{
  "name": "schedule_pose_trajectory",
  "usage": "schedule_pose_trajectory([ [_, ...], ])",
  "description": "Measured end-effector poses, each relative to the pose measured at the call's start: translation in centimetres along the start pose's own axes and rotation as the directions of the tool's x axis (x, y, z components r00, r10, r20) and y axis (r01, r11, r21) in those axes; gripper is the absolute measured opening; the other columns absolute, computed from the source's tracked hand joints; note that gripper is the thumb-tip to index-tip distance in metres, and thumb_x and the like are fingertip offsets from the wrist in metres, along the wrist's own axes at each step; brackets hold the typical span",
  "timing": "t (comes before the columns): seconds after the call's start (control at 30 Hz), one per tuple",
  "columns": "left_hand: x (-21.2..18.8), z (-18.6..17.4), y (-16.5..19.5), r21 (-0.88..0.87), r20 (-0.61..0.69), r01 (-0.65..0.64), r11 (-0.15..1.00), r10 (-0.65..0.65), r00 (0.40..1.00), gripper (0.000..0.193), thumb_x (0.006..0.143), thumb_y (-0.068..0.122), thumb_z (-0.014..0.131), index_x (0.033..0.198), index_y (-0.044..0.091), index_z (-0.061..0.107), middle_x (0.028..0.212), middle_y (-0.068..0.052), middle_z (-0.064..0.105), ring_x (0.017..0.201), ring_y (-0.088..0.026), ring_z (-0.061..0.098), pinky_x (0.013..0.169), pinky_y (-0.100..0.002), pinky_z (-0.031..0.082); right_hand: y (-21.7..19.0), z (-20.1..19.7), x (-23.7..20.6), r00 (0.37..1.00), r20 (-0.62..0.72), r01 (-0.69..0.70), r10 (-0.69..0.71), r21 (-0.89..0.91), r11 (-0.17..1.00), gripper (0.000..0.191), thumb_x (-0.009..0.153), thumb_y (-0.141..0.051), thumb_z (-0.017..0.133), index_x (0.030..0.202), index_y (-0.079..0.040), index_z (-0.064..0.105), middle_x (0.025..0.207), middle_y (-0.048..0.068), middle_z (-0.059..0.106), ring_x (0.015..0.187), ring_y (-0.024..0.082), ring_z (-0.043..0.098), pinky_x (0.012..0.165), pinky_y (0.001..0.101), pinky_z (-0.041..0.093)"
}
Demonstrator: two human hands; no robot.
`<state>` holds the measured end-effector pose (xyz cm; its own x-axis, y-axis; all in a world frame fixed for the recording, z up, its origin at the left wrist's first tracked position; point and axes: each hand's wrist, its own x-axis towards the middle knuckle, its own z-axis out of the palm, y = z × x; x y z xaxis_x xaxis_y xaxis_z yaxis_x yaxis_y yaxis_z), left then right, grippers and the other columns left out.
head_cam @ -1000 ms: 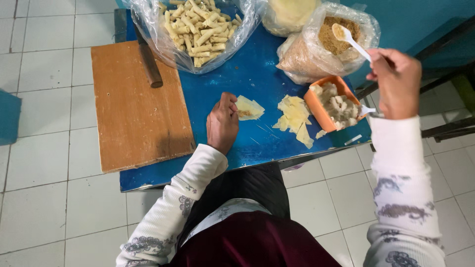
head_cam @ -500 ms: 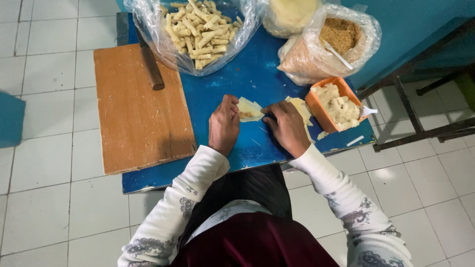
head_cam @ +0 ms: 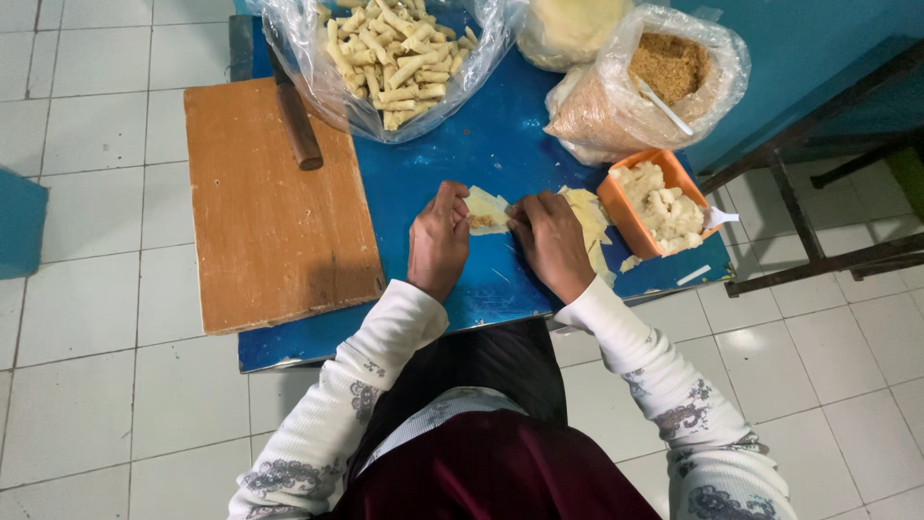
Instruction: The person spoons brown filling from a plastic bag onto small square dough wrappers on a blue table, folds each wrapper over the filling by hand, and places the wrapped pieces into an orange container. Finished rolled dough snacks and a ball of dough sit in plastic bags nearby.
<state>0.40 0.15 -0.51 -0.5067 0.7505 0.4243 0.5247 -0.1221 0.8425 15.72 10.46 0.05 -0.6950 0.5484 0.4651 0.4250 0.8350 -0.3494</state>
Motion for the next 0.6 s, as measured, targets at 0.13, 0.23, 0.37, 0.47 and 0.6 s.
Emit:
schedule_pose_trajectory([
  [0.13, 0.0, 0.0, 0.0, 0.007, -0.003, -0.005, 1.000, 0.005, 1.000, 0.032, 0.087, -0.009, 0.064, 0.116, 0.005, 0.057, 0.090, -0.012, 0.065, 0.078, -0.026, 0.069, 0.069, -0.035, 0.056, -0.3, 0.0, 0.1, 1.000, -0.007, -0.022, 0.022, 0.000, 1.000, 0.015, 0.085, -0.006, 0.076, 0.096, -0.004, 0.067, 0.089, 0.013, 0.064, 0.085, 0.032, 0.063, 0.074, 0.0432, 0.050],
  [0.23, 0.1, 0.0, 0.1, 0.014, -0.004, -0.020, 1.000, 0.020, 1.000, 0.033, 0.087, -0.009, 0.064, 0.116, 0.005, 0.057, 0.091, -0.013, 0.065, 0.080, -0.026, 0.069, 0.069, -0.036, 0.056, -0.5, -0.1, 0.1, 0.995, 0.011, -0.103, 0.102, 0.101, 0.990, 0.012, 0.091, -0.006, 0.075, 0.097, -0.003, 0.065, 0.092, 0.013, 0.069, 0.082, 0.030, 0.069, 0.070, 0.0406, 0.053],
  [0.37, 0.1, 0.0, 0.2, 0.023, 0.007, -0.032, 0.999, 0.032, 0.999, 0.032, 0.088, -0.009, 0.064, 0.116, 0.004, 0.057, 0.092, -0.013, 0.064, 0.081, -0.028, 0.069, 0.070, -0.037, 0.056, -0.8, -0.1, 0.0, 0.996, -0.015, -0.080, 0.085, 0.195, 0.978, 0.015, 0.092, -0.003, 0.072, 0.106, -0.003, 0.067, 0.099, 0.014, 0.072, 0.084, 0.029, 0.073, 0.072, 0.0378, 0.056],
  [0.47, 0.3, 0.0, 0.4, 0.041, -0.008, -0.077, 0.996, 0.078, 0.997, 0.033, 0.087, -0.010, 0.061, 0.116, 0.005, 0.057, 0.092, -0.014, 0.065, 0.085, -0.032, 0.069, 0.072, -0.040, 0.056, -1.2, 0.0, -0.1, 0.998, -0.017, -0.054, 0.060, 0.250, 0.967, 0.022, 0.094, 0.000, 0.070, 0.116, -0.004, 0.069, 0.105, 0.015, 0.073, 0.088, 0.028, 0.074, 0.074, 0.0365, 0.057],
  [0.6, 0.4, -0.1, 0.4, 0.053, 0.060, -0.043, 0.998, 0.040, 0.997, 0.033, 0.088, -0.009, 0.062, 0.118, 0.004, 0.058, 0.091, -0.015, 0.065, 0.084, -0.034, 0.068, 0.071, -0.042, 0.055, -1.5, 0.0, -0.3, 1.000, -0.009, 0.012, -0.010, 0.266, 0.964, 0.032, 0.092, 0.003, 0.067, 0.123, -0.001, 0.066, 0.105, 0.015, 0.072, 0.094, 0.030, 0.073, 0.079, 0.0386, 0.057],
])
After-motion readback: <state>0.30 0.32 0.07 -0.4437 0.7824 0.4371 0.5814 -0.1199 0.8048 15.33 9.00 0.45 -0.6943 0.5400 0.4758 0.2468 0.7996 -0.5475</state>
